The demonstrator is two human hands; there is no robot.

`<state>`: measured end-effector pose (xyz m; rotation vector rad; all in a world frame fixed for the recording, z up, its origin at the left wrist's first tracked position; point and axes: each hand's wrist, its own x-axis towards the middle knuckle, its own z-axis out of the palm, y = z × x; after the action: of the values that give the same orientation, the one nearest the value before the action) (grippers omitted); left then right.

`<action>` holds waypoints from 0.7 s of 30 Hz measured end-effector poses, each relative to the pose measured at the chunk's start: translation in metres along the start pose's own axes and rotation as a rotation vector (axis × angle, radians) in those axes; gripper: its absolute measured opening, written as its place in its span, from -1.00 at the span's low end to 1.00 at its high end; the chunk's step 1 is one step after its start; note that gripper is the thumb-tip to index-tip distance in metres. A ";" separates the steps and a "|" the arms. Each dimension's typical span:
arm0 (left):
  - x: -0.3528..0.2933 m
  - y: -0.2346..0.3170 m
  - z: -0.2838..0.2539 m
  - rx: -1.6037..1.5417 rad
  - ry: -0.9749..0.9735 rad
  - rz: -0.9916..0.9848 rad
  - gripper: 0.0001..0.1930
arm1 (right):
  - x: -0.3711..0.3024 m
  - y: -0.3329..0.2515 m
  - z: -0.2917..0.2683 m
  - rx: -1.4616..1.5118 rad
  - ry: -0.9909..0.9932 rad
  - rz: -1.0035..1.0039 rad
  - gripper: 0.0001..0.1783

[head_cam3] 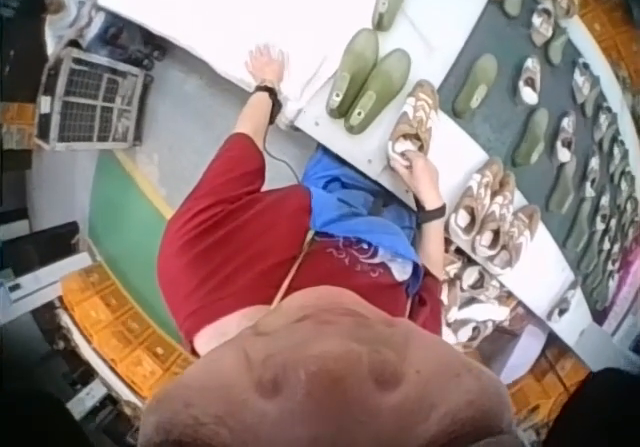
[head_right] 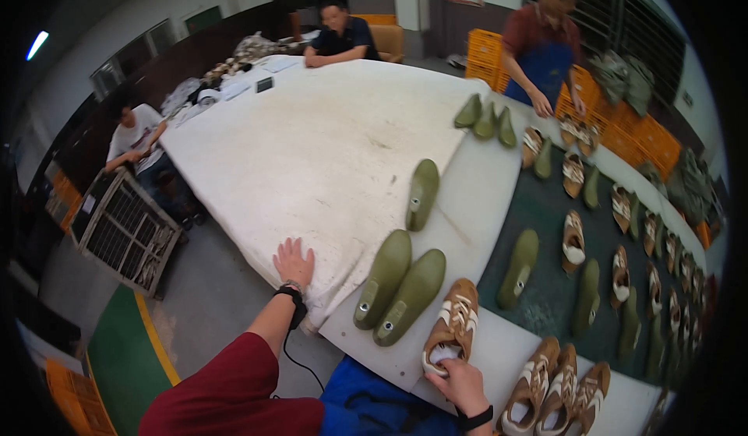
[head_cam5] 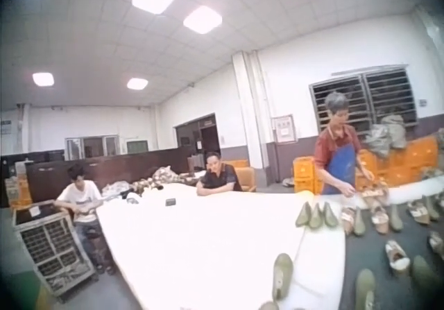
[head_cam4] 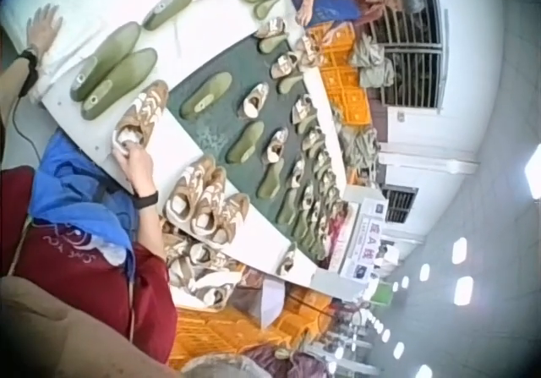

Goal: Inspecting and organizing shoes and shoe lasts on a production line.

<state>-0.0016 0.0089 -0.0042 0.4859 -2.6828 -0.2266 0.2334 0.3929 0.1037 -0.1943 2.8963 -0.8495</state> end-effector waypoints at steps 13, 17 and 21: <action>0.008 0.008 0.009 0.239 -0.157 0.049 -0.48 | -0.027 -0.122 -0.169 1.285 -0.261 -1.081 -0.80; 0.010 -0.009 0.014 0.251 -0.131 0.117 -0.46 | -0.033 -0.147 -0.163 1.282 -0.294 -1.377 -0.51; -0.001 -0.002 -0.029 0.222 -0.214 0.062 -0.42 | -0.046 -0.144 -0.167 1.305 -0.156 -1.458 -0.58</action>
<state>0.0119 0.0050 0.0217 0.4663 -2.9447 0.0411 0.2665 0.3679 0.3247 -1.9760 1.0750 -2.3121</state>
